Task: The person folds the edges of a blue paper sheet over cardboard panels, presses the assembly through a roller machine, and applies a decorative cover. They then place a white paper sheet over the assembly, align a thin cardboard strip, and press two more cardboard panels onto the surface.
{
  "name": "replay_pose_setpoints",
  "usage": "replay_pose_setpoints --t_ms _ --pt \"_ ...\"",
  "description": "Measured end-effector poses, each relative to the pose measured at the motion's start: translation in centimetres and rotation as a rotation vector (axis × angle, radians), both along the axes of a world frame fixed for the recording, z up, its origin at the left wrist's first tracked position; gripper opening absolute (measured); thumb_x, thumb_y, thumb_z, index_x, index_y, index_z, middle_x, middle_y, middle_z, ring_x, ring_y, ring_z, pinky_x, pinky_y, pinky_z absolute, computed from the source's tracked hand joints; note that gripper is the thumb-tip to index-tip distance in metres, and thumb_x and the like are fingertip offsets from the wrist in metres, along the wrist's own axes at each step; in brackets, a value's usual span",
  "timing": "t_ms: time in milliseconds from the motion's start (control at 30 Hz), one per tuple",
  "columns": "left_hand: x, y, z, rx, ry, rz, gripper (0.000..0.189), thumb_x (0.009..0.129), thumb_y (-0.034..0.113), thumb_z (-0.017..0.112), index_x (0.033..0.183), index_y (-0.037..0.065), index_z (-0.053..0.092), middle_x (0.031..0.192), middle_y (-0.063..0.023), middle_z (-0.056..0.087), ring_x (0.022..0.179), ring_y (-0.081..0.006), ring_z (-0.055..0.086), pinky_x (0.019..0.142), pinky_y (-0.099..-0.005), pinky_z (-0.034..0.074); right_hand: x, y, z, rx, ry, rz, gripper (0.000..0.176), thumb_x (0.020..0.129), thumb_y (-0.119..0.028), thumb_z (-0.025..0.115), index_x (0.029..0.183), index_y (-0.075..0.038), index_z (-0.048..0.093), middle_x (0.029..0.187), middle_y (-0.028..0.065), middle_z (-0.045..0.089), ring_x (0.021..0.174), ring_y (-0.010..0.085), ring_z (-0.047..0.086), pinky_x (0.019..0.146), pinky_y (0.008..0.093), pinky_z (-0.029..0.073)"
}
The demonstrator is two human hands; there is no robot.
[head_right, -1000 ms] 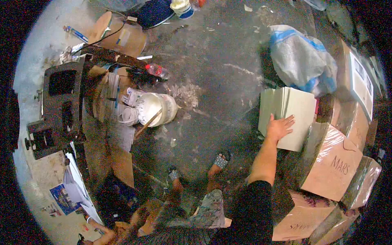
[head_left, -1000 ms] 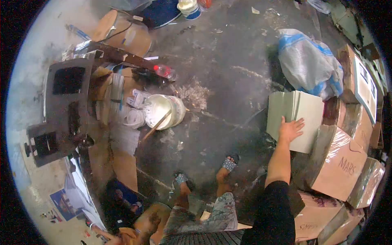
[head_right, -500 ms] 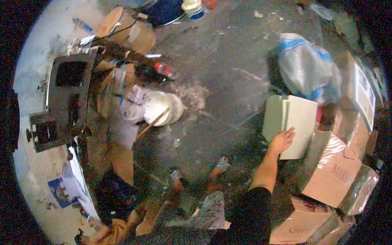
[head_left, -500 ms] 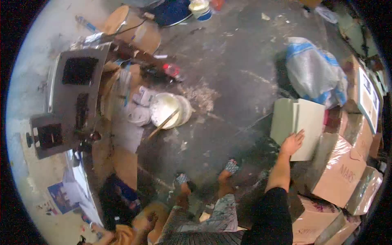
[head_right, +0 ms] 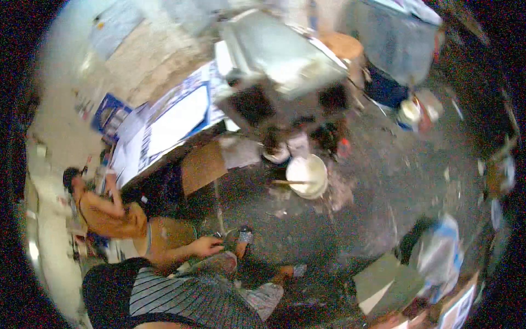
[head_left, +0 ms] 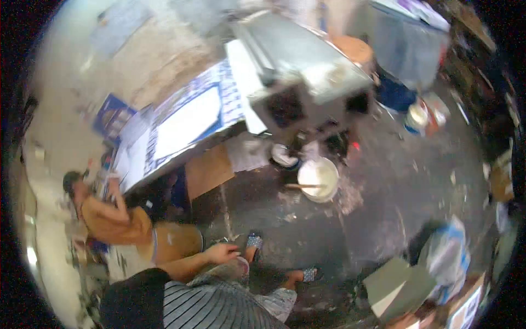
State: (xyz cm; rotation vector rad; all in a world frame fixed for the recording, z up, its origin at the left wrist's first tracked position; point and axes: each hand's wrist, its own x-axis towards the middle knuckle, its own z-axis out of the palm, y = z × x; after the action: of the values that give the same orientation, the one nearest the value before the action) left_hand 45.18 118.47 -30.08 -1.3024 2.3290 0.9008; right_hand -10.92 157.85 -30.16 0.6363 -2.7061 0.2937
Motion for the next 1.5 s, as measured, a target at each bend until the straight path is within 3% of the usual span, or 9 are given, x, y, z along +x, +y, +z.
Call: replay_pose_setpoints --t_ms 67,133,200,433,733,1000,1267,1433,1500 --pt "-2.6 -0.1 0.6 0.183 0.198 0.099 0.049 0.096 0.045 0.057 0.122 0.004 0.064 0.111 -0.0197 0.069 0.106 -0.0320 0.067 0.091 -0.0414 0.051 4.0 -5.8 8.5 0.320 0.119 0.028 0.044 0.098 -0.030 0.048 0.134 -0.005 0.054 0.125 0.0207 0.059 0.117 0.0358 0.055 0.101 0.0473 0.043" --pt "-5.7 -0.9 1.8 0.411 0.049 0.117 0.063 0.094 0.053 0.058 0.132 0.002 0.057 0.126 -0.0204 0.064 0.116 -0.0305 0.062 0.100 -0.0394 0.047 5.2 1.9 -7.4 0.275 -0.406 0.449 0.045 0.099 -0.032 0.047 0.130 0.000 0.056 0.118 0.0131 0.059 0.115 0.0268 0.051 0.103 0.0404 0.039" --pt "-7.0 -0.4 2.7 0.470 0.122 0.171 0.069 0.093 0.055 0.059 0.135 0.000 0.053 0.131 -0.0216 0.060 0.120 -0.0314 0.059 0.103 -0.0384 0.045 11.4 -3.7 -9.2 -0.489 -1.042 0.414 0.049 0.095 -0.036 0.060 0.131 -0.004 0.056 0.128 0.0197 0.057 0.118 0.0394 0.051 0.107 0.0481 0.035" --pt "1.6 -9.8 9.2 0.569 0.722 0.709 0.058 0.095 0.033 0.068 0.139 0.000 0.048 0.132 -0.0141 0.059 0.120 -0.0228 0.057 0.103 -0.0363 0.046 32.3 -37.9 12.2 -0.536 -1.053 0.703 0.014 0.089 -0.009 0.061 0.086 0.005 0.061 0.084 0.0104 0.055 0.082 0.0226 0.054 0.077 0.0337 0.045" --pt "23.9 -33.3 13.8 0.203 1.253 1.138 0.043 0.099 0.020 0.061 0.137 0.003 0.051 0.122 -0.0078 0.063 0.109 -0.0161 0.059 0.096 -0.0354 0.049 46.2 -67.0 17.9 -0.688 -0.923 0.797 0.034 0.095 -0.012 0.062 0.125 0.003 0.059 0.121 0.0118 0.061 0.113 0.0219 0.056 0.100 0.0353 0.043" --pt "54.7 -48.2 10.2 -0.602 0.438 1.332 0.058 0.092 0.020 0.061 0.142 -0.002 0.041 0.127 -0.0216 0.060 0.113 -0.0286 0.062 0.096 -0.0378 0.049 41.5 -76.0 20.0 -0.884 -1.056 0.647 0.061 0.094 -0.007 0.060 0.148 0.001 0.034 0.139 0.0191 0.051 0.125 0.0264 0.051 0.106 0.0391 0.039" --pt "58.8 -50.5 5.5 -0.334 0.588 1.499 0.059 0.089 0.016 0.058 0.143 -0.002 0.043 0.125 -0.0232 0.062 0.110 -0.0324 0.063 0.094 -0.0380 0.050 39.3 -82.6 19.3 -0.887 -1.323 0.581 0.061 0.095 -0.002 0.056 0.150 0.002 0.032 0.145 0.0181 0.048 0.127 0.0272 0.051 0.106 0.0376 0.041" --pt "50.3 -51.5 9.3 -0.913 -0.570 1.304 0.064 0.085 0.028 0.069 0.136 -0.005 0.049 0.128 -0.0247 0.059 0.118 -0.0384 0.057 0.100 -0.0475 0.045 40.7 -87.6 19.5 -0.844 -1.496 0.565 0.058 0.096 0.001 0.052 0.150 0.002 0.033 0.147 0.0192 0.045 0.130 0.0289 0.049 0.109 0.0380 0.040" --pt "46.6 -53.7 8.0 -1.036 -0.236 1.090 0.062 0.082 0.030 0.070 0.131 -0.004 0.053 0.132 -0.0244 0.055 0.123 -0.0401 0.051 0.105 -0.0510 0.039 39.8 -89.5 18.2 -0.800 -1.481 0.583 0.057 0.096 0.000 0.052 0.150 0.002 0.033 0.147 0.0192 0.046 0.130 0.0288 0.049 0.109 0.0382 0.040"
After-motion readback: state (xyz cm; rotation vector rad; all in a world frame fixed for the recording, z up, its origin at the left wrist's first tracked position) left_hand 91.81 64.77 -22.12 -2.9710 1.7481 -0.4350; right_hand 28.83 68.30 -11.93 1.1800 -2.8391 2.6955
